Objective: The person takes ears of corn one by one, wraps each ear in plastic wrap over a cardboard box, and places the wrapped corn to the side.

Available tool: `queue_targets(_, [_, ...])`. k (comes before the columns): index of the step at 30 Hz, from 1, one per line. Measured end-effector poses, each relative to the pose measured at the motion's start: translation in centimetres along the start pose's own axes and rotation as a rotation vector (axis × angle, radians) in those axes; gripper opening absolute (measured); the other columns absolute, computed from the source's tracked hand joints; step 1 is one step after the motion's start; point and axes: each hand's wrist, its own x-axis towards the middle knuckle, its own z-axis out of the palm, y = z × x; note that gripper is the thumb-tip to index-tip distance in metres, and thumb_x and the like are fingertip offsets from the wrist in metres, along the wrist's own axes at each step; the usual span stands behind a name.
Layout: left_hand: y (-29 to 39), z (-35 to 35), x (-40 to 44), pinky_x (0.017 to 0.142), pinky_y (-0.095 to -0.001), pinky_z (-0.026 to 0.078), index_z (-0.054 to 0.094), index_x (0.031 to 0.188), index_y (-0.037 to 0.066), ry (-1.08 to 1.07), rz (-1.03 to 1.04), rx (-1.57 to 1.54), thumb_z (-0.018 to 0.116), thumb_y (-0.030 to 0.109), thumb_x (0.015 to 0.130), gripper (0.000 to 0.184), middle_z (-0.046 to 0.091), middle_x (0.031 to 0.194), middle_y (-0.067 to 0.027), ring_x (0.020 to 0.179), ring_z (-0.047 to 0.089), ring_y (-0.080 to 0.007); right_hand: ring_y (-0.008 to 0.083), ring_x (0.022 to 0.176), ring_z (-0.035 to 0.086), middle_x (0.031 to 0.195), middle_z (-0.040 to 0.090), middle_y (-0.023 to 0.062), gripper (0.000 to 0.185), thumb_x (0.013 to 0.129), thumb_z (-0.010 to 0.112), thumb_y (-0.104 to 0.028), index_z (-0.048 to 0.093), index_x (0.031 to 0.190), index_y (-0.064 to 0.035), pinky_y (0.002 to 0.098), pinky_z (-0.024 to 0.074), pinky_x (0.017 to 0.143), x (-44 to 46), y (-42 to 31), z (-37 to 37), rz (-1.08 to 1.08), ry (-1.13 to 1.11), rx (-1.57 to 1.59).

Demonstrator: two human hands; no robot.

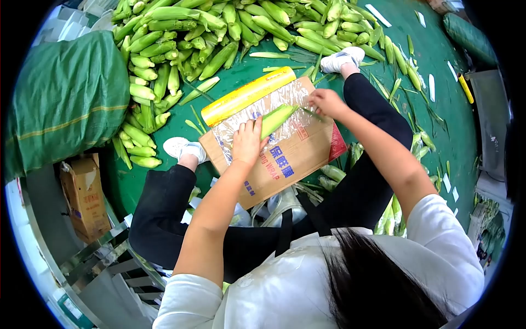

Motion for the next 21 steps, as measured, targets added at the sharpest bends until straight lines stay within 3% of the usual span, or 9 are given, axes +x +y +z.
queue_targets(1, [-0.1,0.0,0.0,0.087,-0.0407,0.050,0.047,0.145,0.010,0.005,0.006,-0.007,0.077,0.035,0.081,0.075,0.056,0.117,-0.0095,0.107,0.056,-0.0272,0.0125,0.060,0.064,0.079,0.068,0.0037,0.018,0.095,0.060,-0.020,0.069,0.096,-0.0039,0.0310,0.0509,0.052,-0.4,-0.8,1.3,0.048,-0.037,0.001])
queue_targets(3, [-0.2,0.1,-0.3,0.086,-0.0419,0.051,0.046,0.146,0.008,-0.018,0.000,-0.011,0.077,0.035,0.081,0.076,0.057,0.118,-0.0108,0.106,0.057,-0.0284,0.0319,0.081,0.071,0.088,0.072,0.0169,0.024,0.086,0.064,-0.022,0.071,0.100,-0.0040,0.0452,0.0567,0.075,0.9,1.6,4.4,-0.379,0.080,-0.692])
queue_targets(4, [-0.4,0.4,-0.1,0.085,-0.0427,0.051,0.046,0.146,0.007,-0.025,-0.008,-0.002,0.077,0.035,0.081,0.077,0.057,0.119,-0.0116,0.106,0.058,-0.0293,0.0387,0.085,0.070,0.088,0.072,0.0214,0.024,0.085,0.060,-0.019,0.072,0.099,-0.0036,0.0478,0.0550,0.082,1.2,2.3,5.3,-0.428,0.085,-0.802])
queue_targets(6, [-0.7,0.9,-0.2,0.085,-0.0436,0.052,0.045,0.147,0.007,0.011,0.018,0.011,0.074,0.036,0.083,0.076,0.057,0.120,-0.0129,0.106,0.058,-0.0299,0.0374,0.084,0.071,0.086,0.071,0.0230,0.024,0.086,0.051,-0.008,0.073,0.093,-0.0021,0.0485,0.0556,0.081,-0.8,-0.3,6.2,-0.327,0.205,-0.783])
queue_targets(8, [-0.7,1.0,-0.4,0.084,-0.0442,0.051,0.042,0.148,0.009,-0.018,0.004,0.047,0.072,0.039,0.086,0.075,0.056,0.122,-0.0124,0.108,0.056,-0.0285,0.0345,0.083,0.072,0.088,0.072,0.0186,0.021,0.086,0.055,-0.010,0.075,0.090,-0.0075,0.0484,0.0579,0.075,2.2,3.2,7.3,-0.309,0.113,-0.862])
queue_targets(15, [-0.7,-0.5,-0.3,0.086,-0.0408,0.054,0.046,0.145,0.012,-0.025,0.014,0.061,0.074,0.042,0.084,0.073,0.056,0.114,-0.0102,0.108,0.058,-0.0271,0.0405,0.087,0.070,0.092,0.072,0.0217,0.030,0.085,0.059,-0.032,0.075,0.089,-0.0069,0.0516,0.0555,0.081,-0.1,0.6,2.4,-0.395,-0.342,-0.975])
queue_targets(19, [0.0,-0.4,0.2,0.088,-0.0436,0.054,0.047,0.144,0.011,0.013,0.001,-0.016,0.073,0.039,0.086,0.070,0.057,0.118,-0.0120,0.109,0.058,-0.0301,0.0279,0.075,0.069,0.088,0.073,0.0157,0.025,0.083,0.063,-0.024,0.074,0.095,-0.0050,0.0433,0.0556,0.066,6.3,7.1,3.5,-0.274,-0.340,-0.546])
queue_targets(20, [-0.1,0.0,-0.3,0.089,-0.0445,0.054,0.047,0.144,0.010,0.005,-0.016,-0.037,0.073,0.038,0.086,0.069,0.057,0.119,-0.0126,0.109,0.058,-0.0311,0.0181,0.064,0.060,0.079,0.069,0.0065,0.021,0.082,0.065,-0.021,0.075,0.096,-0.0090,0.0358,0.0488,0.054,4.5,4.2,3.3,0.212,-0.253,0.079])
queue_targets(21, [-0.5,0.3,-0.5,0.090,-0.0466,0.053,0.047,0.143,0.009,0.019,0.005,-0.043,0.073,0.035,0.087,0.067,0.058,0.121,-0.0149,0.112,0.058,-0.0344,0.0153,0.062,0.058,0.076,0.066,0.0036,0.021,0.082,0.064,-0.020,0.074,0.099,-0.0111,0.0341,0.0464,0.053,2.4,1.5,3.2,0.237,-0.255,0.310])
